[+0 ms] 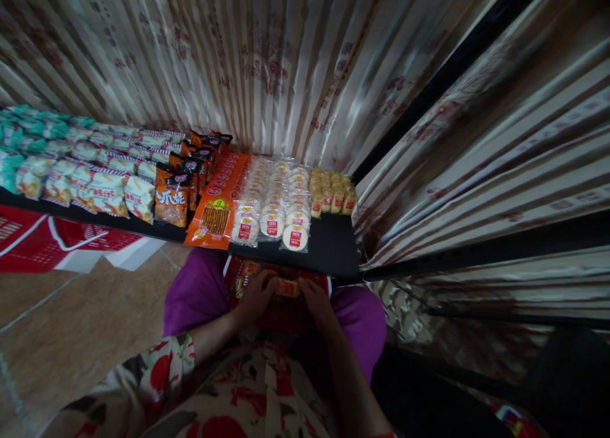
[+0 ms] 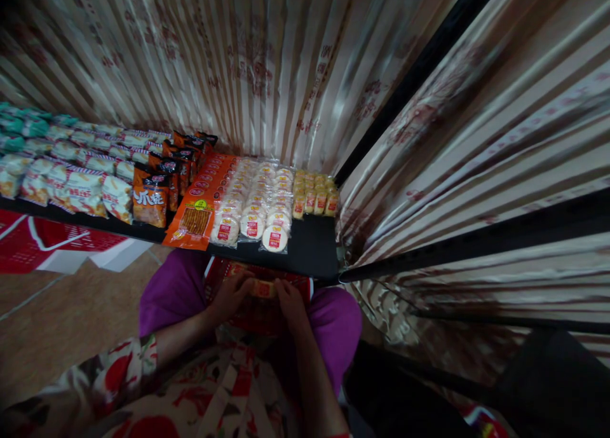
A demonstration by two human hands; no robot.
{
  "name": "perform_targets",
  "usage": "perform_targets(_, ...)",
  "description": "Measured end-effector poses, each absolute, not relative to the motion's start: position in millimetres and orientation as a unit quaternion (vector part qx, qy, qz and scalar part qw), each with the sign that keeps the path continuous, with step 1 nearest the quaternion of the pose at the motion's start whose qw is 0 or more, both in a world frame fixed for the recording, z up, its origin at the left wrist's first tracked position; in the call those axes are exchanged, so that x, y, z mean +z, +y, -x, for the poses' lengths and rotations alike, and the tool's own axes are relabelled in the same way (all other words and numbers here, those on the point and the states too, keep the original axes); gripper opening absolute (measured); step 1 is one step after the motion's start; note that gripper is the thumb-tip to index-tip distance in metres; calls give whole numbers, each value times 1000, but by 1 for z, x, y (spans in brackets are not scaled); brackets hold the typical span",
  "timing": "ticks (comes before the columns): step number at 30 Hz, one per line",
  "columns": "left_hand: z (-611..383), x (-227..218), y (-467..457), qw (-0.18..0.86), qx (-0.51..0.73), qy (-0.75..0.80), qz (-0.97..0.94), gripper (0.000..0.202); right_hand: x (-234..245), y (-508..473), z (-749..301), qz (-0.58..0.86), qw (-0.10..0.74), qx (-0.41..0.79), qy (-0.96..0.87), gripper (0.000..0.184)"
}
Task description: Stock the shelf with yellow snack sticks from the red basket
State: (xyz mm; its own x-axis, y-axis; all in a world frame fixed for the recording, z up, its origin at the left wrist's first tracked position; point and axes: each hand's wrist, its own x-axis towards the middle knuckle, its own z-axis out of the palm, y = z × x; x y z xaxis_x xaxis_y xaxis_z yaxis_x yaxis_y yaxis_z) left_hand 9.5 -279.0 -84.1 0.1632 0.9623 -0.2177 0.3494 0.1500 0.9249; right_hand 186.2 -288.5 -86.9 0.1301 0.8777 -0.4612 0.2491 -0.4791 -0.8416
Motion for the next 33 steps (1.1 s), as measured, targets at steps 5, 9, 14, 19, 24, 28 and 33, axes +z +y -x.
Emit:
perform_targets(5,-13,-77,-271,491,287,576,-587,23,-88,-291,-188,688,282,487,-459,45)
perform_targets(9,-17,-70,-265,476,258,584,-605,24,-86,-293,-190,676,278,462,-502,44)
perform_targets(14,-24,-64,-258,461,234,571,-638,21,-82,-296,-192,668,308,394,-551,31)
perform_targets(19,-34,-61,-253,446,221,551,-670,21,-81,-299,-195,657,334,297,-606,28)
perform_targets(24,-45,-53,-244,436,233,534,-685,20,-75,-297,-200,627,374,245,-638,28)
perform_targets(28,-55,-46,-235,430,254,509,-701,21,-60,-297,-204,639,380,253,-619,29)
perform_targets(33,-71,-36,-225,410,230,522,-711,19,-49,-297,-211,654,360,262,-611,33)
